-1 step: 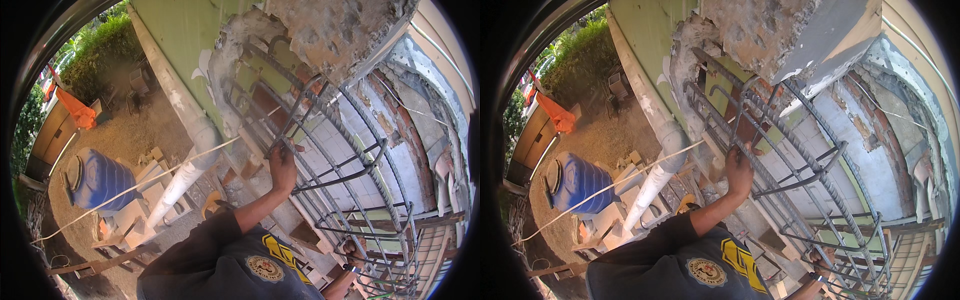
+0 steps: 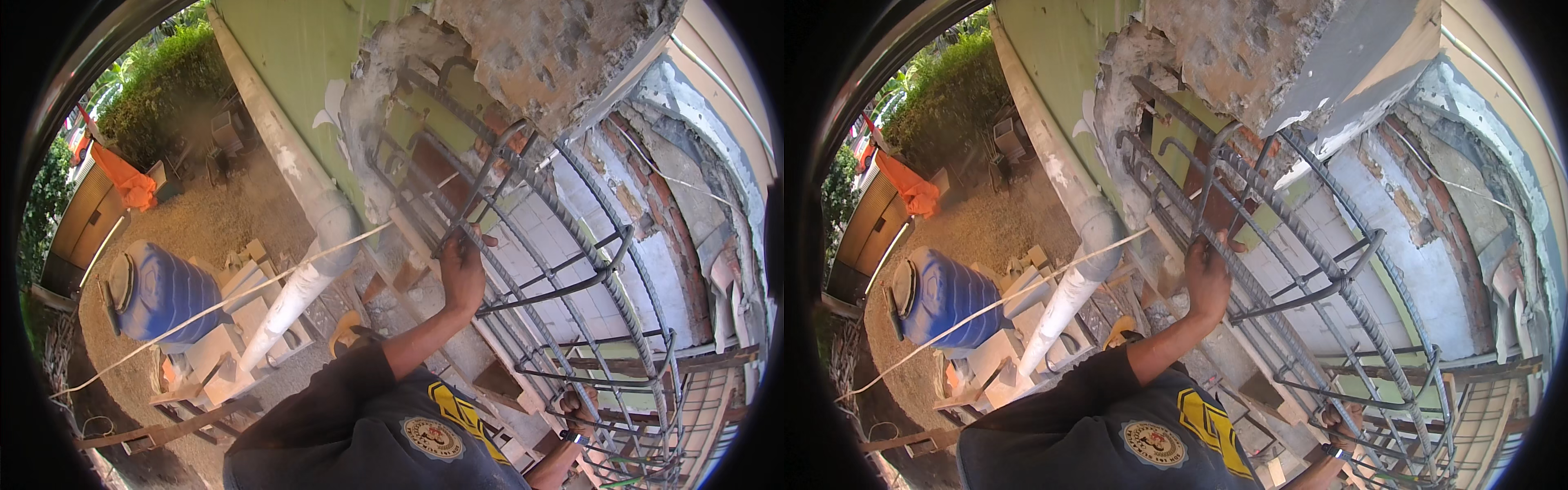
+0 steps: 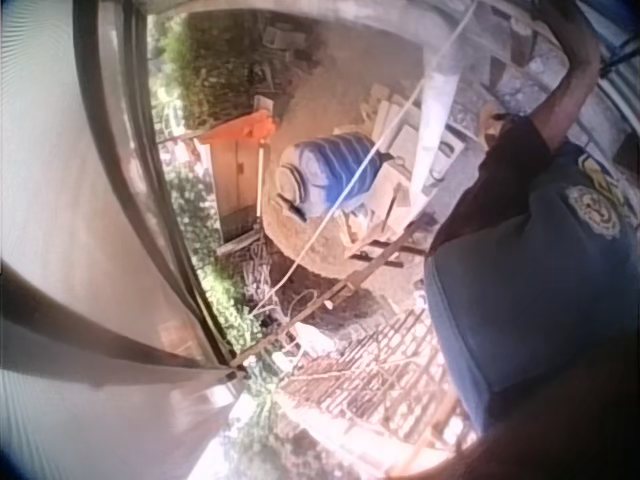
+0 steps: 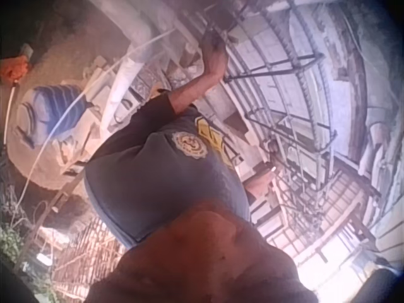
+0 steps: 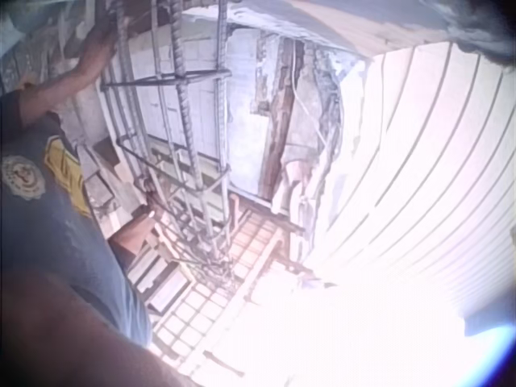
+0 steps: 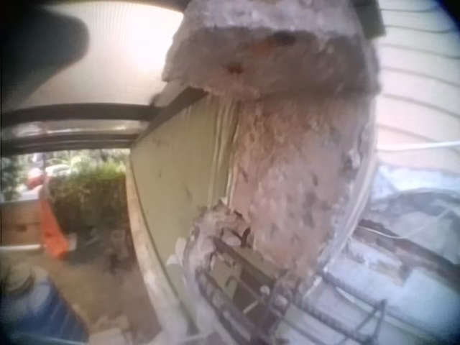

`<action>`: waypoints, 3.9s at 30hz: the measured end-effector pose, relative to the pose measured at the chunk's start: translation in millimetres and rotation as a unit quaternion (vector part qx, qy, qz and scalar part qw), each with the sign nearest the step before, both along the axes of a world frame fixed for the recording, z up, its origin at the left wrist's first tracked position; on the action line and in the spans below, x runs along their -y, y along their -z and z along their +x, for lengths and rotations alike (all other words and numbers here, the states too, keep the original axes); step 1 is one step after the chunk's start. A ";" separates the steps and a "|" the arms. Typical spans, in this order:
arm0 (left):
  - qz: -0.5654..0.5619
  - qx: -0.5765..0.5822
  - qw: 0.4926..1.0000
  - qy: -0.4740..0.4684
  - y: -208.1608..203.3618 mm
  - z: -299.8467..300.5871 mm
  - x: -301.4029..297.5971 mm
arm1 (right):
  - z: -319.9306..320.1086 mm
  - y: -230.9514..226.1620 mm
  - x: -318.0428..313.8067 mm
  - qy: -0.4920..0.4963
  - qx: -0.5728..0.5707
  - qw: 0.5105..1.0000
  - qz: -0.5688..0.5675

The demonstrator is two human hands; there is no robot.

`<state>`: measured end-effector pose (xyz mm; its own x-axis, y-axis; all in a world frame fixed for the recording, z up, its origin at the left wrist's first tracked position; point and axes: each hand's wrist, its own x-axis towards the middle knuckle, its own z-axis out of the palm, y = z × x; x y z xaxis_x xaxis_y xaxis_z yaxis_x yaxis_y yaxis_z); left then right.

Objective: The person secures a rebar cage into a wall opening by hand and using pliers to twist wire ties.

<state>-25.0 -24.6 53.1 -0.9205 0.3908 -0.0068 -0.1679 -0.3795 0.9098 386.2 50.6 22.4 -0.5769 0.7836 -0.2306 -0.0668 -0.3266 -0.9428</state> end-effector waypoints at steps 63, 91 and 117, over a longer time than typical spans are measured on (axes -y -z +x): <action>0.056 0.122 0.981 0.139 30.8 0.7 7.1 | -2.8 15.2 11.2 0.031 0.056 0.997 -0.041; 0.031 0.023 0.993 0.111 27.6 -9.4 13.8 | -24.5 11.1 4.4 -0.026 0.037 0.998 -0.047; 0.160 0.116 0.957 0.211 15.7 -16.8 22.4 | 14.9 22.8 10.0 0.042 -0.151 0.985 0.068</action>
<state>-41.9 -47.0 37.4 -0.6690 0.7432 -0.0100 -0.5508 -0.4867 0.6780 401.1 40.5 -0.4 -0.5342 0.8437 0.0522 -0.3733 -0.1801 -0.9100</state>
